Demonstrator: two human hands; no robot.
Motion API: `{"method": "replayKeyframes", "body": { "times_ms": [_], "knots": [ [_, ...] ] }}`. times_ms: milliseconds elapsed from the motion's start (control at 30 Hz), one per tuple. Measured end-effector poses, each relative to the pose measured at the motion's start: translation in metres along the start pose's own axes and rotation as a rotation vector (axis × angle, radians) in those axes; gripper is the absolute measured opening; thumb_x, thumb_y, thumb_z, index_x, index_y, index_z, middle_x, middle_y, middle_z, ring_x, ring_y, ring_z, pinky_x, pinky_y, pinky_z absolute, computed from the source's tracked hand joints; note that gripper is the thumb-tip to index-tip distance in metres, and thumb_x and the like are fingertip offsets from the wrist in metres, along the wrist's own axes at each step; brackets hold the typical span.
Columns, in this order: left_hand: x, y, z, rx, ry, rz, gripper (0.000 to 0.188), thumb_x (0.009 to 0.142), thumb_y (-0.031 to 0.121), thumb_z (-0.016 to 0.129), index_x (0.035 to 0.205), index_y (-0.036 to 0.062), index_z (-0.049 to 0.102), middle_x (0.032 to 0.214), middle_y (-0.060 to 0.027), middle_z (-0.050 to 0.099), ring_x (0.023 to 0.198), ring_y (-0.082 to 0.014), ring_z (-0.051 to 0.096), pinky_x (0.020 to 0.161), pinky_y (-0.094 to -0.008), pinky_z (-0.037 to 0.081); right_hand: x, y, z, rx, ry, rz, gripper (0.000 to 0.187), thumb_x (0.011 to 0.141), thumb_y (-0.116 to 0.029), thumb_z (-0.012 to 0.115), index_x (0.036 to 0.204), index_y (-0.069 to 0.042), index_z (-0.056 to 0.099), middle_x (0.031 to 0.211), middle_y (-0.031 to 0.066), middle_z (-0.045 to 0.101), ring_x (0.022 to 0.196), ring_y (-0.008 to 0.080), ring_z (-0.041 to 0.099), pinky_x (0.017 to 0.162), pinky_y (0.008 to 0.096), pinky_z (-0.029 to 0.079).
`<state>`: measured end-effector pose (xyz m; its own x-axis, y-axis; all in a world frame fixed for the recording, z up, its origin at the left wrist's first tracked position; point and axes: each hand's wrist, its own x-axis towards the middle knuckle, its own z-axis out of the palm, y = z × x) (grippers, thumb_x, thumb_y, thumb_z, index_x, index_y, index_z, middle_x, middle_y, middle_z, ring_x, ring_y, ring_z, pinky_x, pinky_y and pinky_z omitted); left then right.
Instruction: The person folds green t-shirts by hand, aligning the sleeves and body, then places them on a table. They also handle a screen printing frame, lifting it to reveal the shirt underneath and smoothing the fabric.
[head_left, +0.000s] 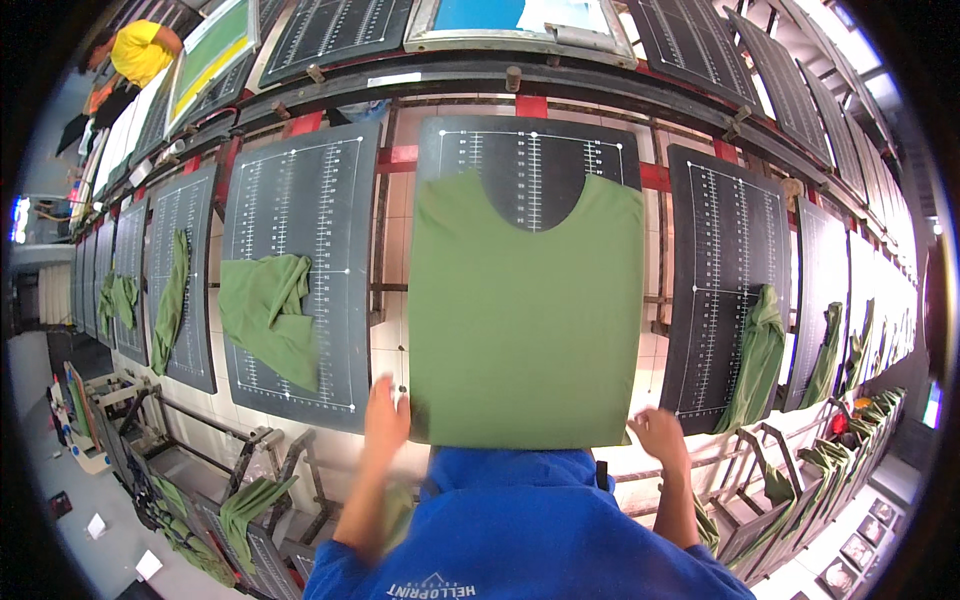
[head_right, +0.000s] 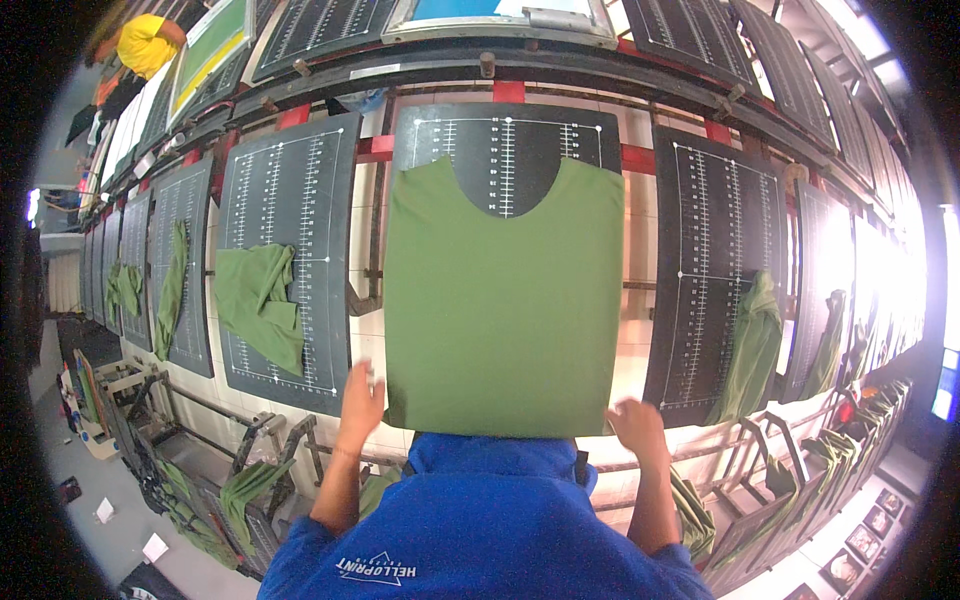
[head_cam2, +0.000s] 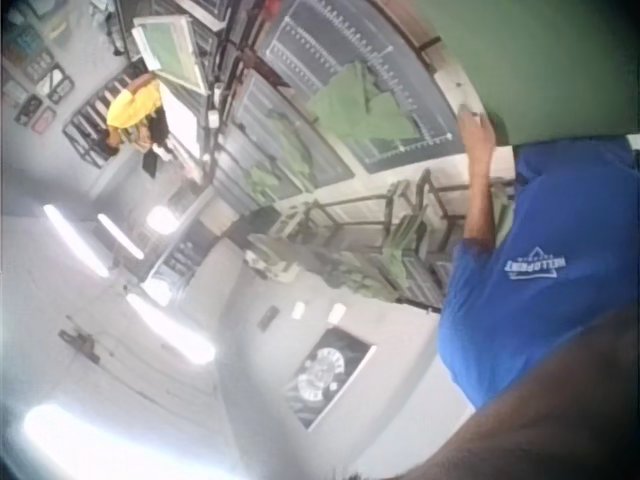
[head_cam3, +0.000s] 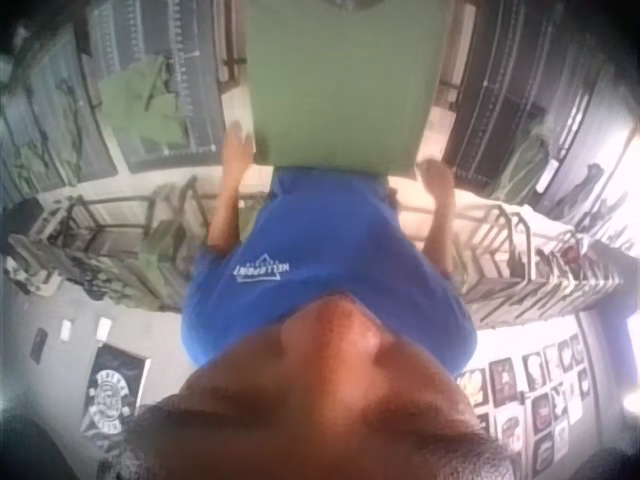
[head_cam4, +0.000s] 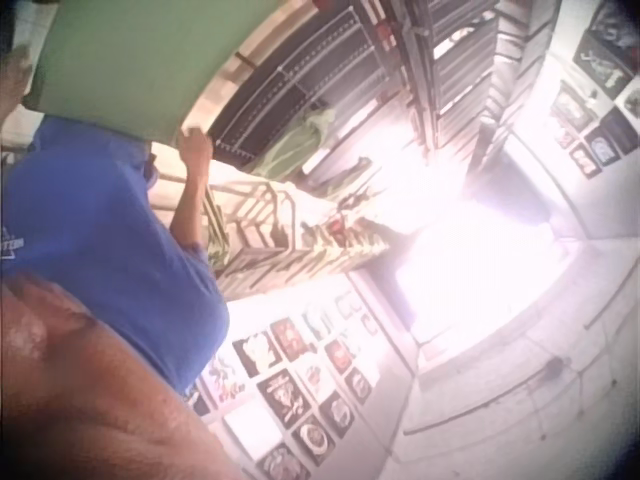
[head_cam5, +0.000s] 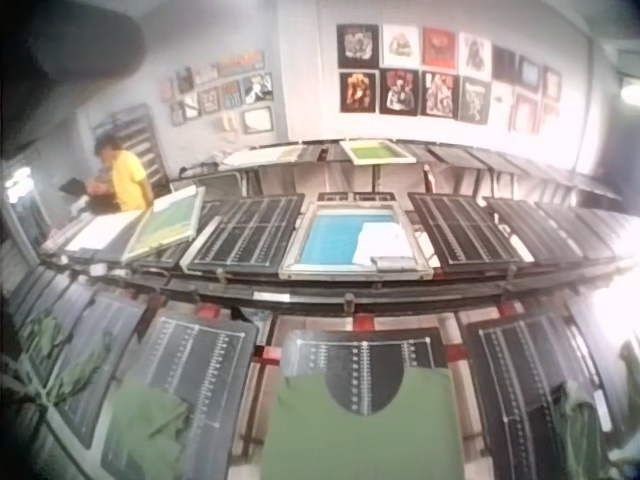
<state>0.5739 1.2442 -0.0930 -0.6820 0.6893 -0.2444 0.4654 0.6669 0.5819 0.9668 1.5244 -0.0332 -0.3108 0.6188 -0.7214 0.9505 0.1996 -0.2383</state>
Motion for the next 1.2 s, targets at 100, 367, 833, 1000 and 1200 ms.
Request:
{"method": "replayKeyframes", "body": {
  "times_ms": [100, 367, 833, 1000, 1200],
  "knots": [
    [0.112, 0.059, -0.012, -0.073, 0.105, 0.199, 0.036, 0.092, 0.006, 0.055, 0.126, -0.0059, 0.048, 0.118, -0.0253, 0.054, 0.109, -0.0410, 0.054, 0.091, -0.0448, 0.046, 0.063, -0.110, -0.055, 0.134, 0.256, -0.383, 0.031, 0.090, -0.028, 0.062, 0.104, 0.000, 0.063, 0.097, 0.0211, 0.067, 0.090, 0.0388, 0.064, 0.078, 0.0448, 0.050],
    [0.300, 0.131, 0.004, 0.133, 0.301, 0.238, 0.028, 0.090, 0.012, 0.062, 0.112, -0.0030, 0.053, 0.109, -0.0242, 0.056, 0.103, -0.0409, 0.053, 0.089, -0.0472, 0.044, 0.255, -0.332, -0.089, 0.108, 0.607, -0.749, 0.032, 0.086, -0.028, 0.067, 0.104, -0.003, 0.062, 0.101, 0.0138, 0.066, 0.095, 0.0319, 0.064, 0.082, 0.0439, 0.051],
    [0.303, 0.117, -0.044, -0.470, -0.237, 0.050, 0.027, 0.086, 0.018, 0.071, 0.095, -0.0042, 0.060, 0.081, -0.0127, 0.063, 0.073, -0.0211, 0.058, 0.070, -0.0362, 0.047, 0.271, -0.339, -0.107, 0.395, 0.233, -0.861, 0.017, 0.089, -0.012, 0.062, 0.095, -0.002, 0.051, 0.087, 0.0146, 0.065, 0.081, 0.0326, 0.064, 0.071, 0.0410, 0.049],
    [0.318, 0.106, -0.038, -0.193, -0.082, 0.026, 0.027, 0.084, 0.020, 0.072, 0.090, -0.0044, 0.061, 0.080, -0.0162, 0.064, 0.074, -0.0269, 0.061, 0.069, -0.0373, 0.047, 0.290, -0.340, -0.095, 0.323, 0.424, -0.969, 0.020, 0.087, -0.012, 0.065, 0.099, -0.002, 0.052, 0.089, 0.0144, 0.064, 0.087, 0.0317, 0.062, 0.076, 0.0418, 0.049],
    [0.314, 0.112, -0.029, 0.095, 0.218, 0.041, 0.024, 0.085, 0.018, 0.070, 0.089, -0.0018, 0.057, 0.086, -0.0171, 0.063, 0.081, -0.0383, 0.058, 0.071, -0.0448, 0.046, 0.290, -0.332, -0.107, 0.201, 0.596, -0.907, 0.027, 0.083, -0.012, 0.069, 0.105, -0.003, 0.057, 0.102, 0.0136, 0.063, 0.100, 0.0321, 0.058, 0.085, 0.0426, 0.047]
  ]
}}
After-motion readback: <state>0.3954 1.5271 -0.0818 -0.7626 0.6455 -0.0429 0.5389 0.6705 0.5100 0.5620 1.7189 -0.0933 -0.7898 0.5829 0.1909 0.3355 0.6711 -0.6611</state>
